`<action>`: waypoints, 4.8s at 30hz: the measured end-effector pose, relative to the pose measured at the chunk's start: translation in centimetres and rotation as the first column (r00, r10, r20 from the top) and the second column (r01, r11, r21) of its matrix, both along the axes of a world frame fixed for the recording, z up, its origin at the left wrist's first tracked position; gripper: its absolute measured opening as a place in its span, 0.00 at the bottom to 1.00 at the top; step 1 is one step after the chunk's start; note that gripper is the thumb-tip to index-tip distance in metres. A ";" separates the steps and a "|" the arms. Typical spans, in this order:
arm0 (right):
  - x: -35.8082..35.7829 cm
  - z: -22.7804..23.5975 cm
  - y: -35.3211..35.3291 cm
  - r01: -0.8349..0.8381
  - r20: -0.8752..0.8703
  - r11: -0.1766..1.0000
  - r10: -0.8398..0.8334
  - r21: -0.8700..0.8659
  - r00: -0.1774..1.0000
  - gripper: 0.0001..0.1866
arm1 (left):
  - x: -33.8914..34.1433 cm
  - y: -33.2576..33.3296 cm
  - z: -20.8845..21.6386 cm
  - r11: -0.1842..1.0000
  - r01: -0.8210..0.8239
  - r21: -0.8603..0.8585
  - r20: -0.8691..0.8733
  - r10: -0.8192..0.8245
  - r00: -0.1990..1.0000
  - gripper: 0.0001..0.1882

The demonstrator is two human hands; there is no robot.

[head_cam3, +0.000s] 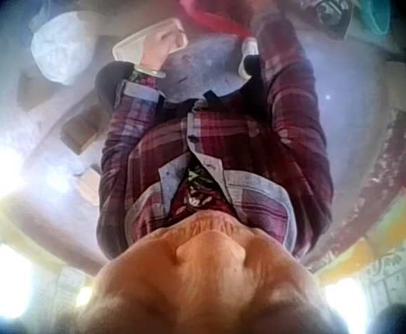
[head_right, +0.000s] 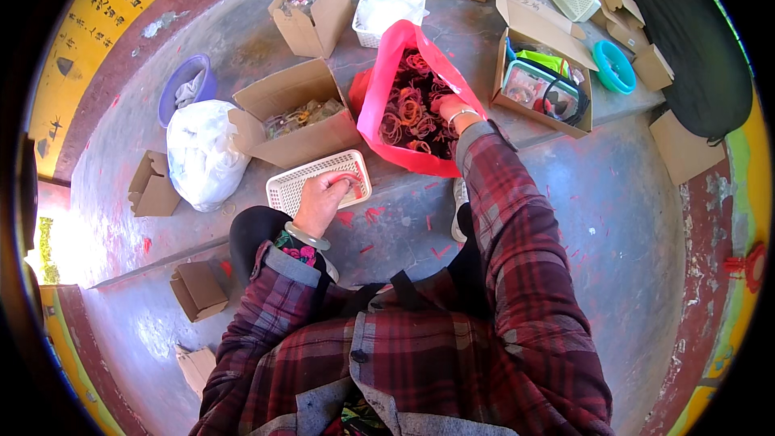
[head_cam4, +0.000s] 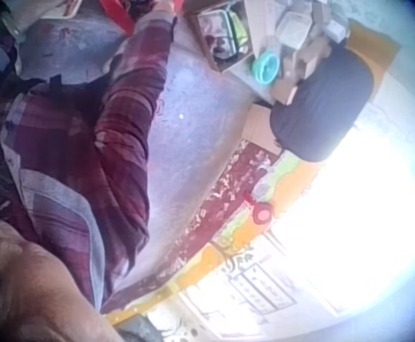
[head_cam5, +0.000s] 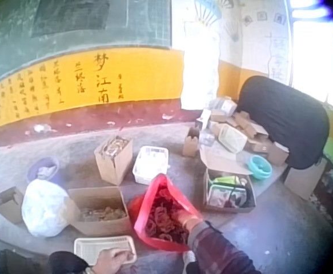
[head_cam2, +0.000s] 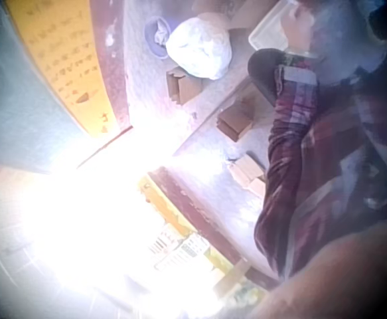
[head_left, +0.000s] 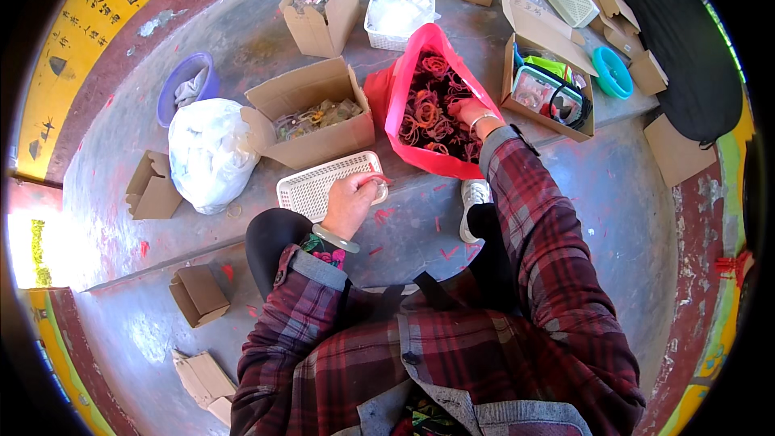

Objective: The person sits on the floor and sorts through a pile of hair accessories, primarily hair ties and clips. They pick up individual items, inspect them, and place them into a white plastic basket or a pink bag. The person handles the items one by one, occasionally separating different types of accessories.

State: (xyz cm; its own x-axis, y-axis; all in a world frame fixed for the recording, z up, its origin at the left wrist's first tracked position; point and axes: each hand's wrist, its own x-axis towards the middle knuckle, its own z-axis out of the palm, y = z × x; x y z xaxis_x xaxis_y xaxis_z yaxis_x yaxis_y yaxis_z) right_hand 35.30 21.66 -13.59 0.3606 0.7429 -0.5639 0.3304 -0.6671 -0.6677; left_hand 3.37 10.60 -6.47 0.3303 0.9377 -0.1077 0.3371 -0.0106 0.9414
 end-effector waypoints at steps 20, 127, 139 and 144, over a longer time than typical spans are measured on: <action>-5.6 -0.4 -0.9 -0.712 0.779 0.692 0.509 -0.118 0.366 0.14 | -0.1 -0.3 0.7 0.998 0.057 -0.024 -0.044 -0.058 0.997 0.11; -13.8 12.9 -12.9 -0.930 0.829 0.191 0.422 0.314 0.367 0.07 | 1.2 -1.1 0.5 0.903 0.211 -0.376 0.245 -0.123 0.962 0.17; -12.9 11.4 -12.4 -0.895 0.644 0.236 0.628 0.378 0.437 0.06 | 1.2 -1.3 0.8 0.771 0.314 -0.553 0.428 -0.061 0.902 0.17; -13.1 11.4 -12.3 -0.903 0.593 0.247 0.687 0.352 0.420 0.07 | 1.0 -1.3 0.4 0.757 0.352 -0.550 0.492 -0.047 0.869 0.16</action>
